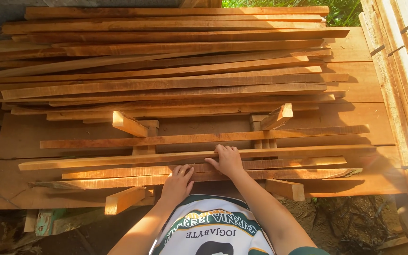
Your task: Organizing and stacking wooden slats onto a frame in a workshop area.
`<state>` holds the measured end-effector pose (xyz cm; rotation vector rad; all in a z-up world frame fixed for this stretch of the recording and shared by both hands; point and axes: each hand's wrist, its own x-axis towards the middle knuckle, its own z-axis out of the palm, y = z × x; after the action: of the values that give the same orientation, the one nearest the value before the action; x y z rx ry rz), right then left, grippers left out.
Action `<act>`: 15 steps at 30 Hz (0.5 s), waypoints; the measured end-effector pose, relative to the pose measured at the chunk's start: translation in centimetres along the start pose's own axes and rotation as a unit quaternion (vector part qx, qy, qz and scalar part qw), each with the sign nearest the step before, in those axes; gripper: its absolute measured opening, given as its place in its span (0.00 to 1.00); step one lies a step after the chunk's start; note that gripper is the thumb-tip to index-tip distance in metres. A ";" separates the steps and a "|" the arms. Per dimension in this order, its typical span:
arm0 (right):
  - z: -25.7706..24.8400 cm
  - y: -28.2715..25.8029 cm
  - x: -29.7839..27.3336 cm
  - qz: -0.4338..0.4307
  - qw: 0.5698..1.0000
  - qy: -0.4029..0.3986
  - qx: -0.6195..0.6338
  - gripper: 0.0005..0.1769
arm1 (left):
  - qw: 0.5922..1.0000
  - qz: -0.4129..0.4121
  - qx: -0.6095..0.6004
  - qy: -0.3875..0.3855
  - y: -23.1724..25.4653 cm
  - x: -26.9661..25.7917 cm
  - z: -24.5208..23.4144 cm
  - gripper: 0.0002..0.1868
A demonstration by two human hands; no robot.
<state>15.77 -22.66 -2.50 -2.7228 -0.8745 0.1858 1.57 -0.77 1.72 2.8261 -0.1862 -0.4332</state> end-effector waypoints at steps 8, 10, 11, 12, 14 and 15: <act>-1.7 -1.0 1.1 -0.026 0.996 -0.030 0.075 0.24 | 1.000 -0.008 -0.006 -0.002 -0.1 0.0 0.3 0.25; -2.9 -1.4 1.0 -0.005 0.992 -0.110 0.067 0.32 | 1.000 0.003 0.002 0.014 -0.1 0.0 0.5 0.26; -2.4 -1.0 1.2 -0.007 0.992 -0.112 0.065 0.32 | 1.000 0.002 0.000 0.014 0.0 -0.1 0.6 0.26; -1.9 -0.6 1.4 -0.011 0.989 -0.130 0.074 0.30 | 1.000 0.000 0.001 0.017 0.0 -0.1 0.7 0.26; -1.9 -0.6 1.5 -0.017 0.986 -0.146 0.083 0.28 | 1.000 -0.003 0.004 0.022 0.1 -0.2 0.6 0.26; -2.3 -0.8 1.5 -0.014 0.990 -0.122 0.063 0.28 | 1.000 -0.002 0.000 0.018 0.2 -0.3 0.5 0.27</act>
<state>16.95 -21.66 -0.07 -2.6039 -0.9291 0.5601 1.12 -1.05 1.38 2.8325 -0.1746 -0.3834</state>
